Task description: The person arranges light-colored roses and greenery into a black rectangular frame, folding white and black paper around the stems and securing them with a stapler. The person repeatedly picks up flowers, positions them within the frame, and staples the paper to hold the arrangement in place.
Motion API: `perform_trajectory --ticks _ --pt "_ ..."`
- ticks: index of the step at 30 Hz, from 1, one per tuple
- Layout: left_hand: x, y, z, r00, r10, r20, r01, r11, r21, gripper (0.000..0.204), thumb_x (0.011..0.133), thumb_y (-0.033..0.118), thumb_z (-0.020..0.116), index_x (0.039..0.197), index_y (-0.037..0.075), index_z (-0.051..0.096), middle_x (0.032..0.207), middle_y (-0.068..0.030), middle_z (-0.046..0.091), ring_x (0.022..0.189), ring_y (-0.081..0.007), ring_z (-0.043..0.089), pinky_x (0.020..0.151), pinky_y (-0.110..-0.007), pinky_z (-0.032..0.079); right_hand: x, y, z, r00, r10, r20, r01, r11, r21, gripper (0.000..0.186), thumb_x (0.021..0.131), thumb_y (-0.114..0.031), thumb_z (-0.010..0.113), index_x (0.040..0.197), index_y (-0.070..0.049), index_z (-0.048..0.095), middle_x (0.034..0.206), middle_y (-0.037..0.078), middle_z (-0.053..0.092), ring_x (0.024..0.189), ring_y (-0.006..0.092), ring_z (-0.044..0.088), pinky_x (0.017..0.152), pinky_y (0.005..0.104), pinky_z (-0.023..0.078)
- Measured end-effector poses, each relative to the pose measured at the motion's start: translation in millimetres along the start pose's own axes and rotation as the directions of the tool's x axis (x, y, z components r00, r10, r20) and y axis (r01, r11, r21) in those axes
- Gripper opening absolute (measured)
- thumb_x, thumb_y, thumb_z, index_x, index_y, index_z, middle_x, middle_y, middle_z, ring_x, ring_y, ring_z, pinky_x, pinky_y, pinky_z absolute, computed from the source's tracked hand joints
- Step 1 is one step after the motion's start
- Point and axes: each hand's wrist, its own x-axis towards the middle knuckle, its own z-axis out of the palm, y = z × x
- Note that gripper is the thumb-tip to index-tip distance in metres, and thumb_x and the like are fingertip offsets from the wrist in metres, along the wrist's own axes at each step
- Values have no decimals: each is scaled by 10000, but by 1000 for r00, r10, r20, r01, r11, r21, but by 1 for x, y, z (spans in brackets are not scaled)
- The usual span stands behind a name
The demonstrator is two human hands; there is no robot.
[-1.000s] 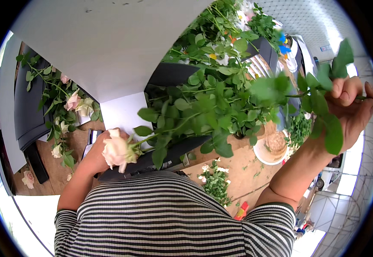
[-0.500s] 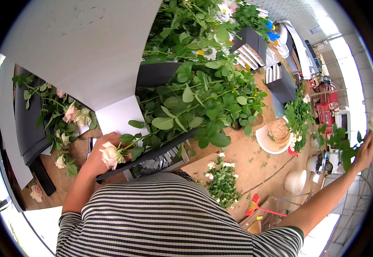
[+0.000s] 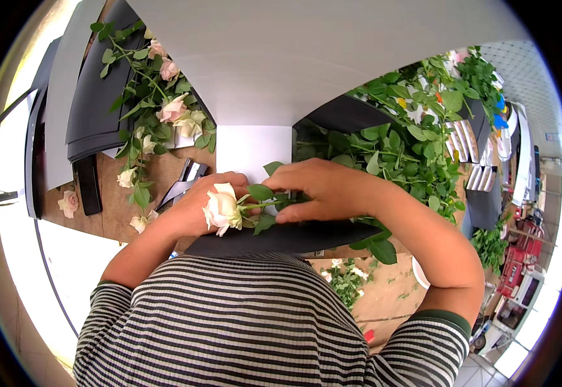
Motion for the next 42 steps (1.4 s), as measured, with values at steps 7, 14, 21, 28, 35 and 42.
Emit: perform_trajectory --ticks 7,14,21,28,35,42 --pt "-10 6 0 985 150 -84 -139 983 121 225 821 276 673 964 102 683 949 -69 623 872 -294 607 736 -376 489 3 43 11 961 10 -277 -47 991 -126 260 859 -84 599 1119 -93 606 900 112 651 762 295 617 673 348 492" --pt "-23 9 -6 1000 6 -20 -5 999 49 249 839 218 665 1079 154 690 775 -73 666 697 -285 629 657 -369 505 1 61 54 985 56 -166 -89 976 -198 369 872 -111 547 1205 -265 583 828 48 619 712 275 612 611 369 490" --pt "-24 12 -28 941 -10 -339 -27 994 -104 254 775 146 733 997 42 668 796 -93 639 717 -212 613 622 -298 474 -1 62 60 987 52 -152 -102 935 -341 403 849 -101 557 1207 -285 564 768 32 580 658 256 599 546 365 467" --pt "4 16 -6 952 281 -120 -219 902 373 534 621 333 816 1036 82 591 1032 -61 592 1027 -270 544 895 -398 391 -9 53 55 990 30 -138 -83 913 -400 401 837 -198 638 1227 -232 553 773 35 564 654 262 588 556 357 481" --pt "0 22 -4 946 281 -160 -204 902 382 483 598 331 835 971 82 654 998 -37 644 981 -246 574 871 -388 409 -45 12 -141 470 -241 -849 559 826 74 378 902 -266 605 1162 6 568 857 89 667 753 194 651 704 303 516" --pt "6 10 -3 934 320 -158 -251 904 345 426 635 363 828 912 74 684 957 -55 666 918 -237 606 814 -356 459 -2 189 -259 -6 64 -998 -877 480 36 897 749 -466 727 1412 -50 289 1436 157 326 1326 321 312 1081 430 269"
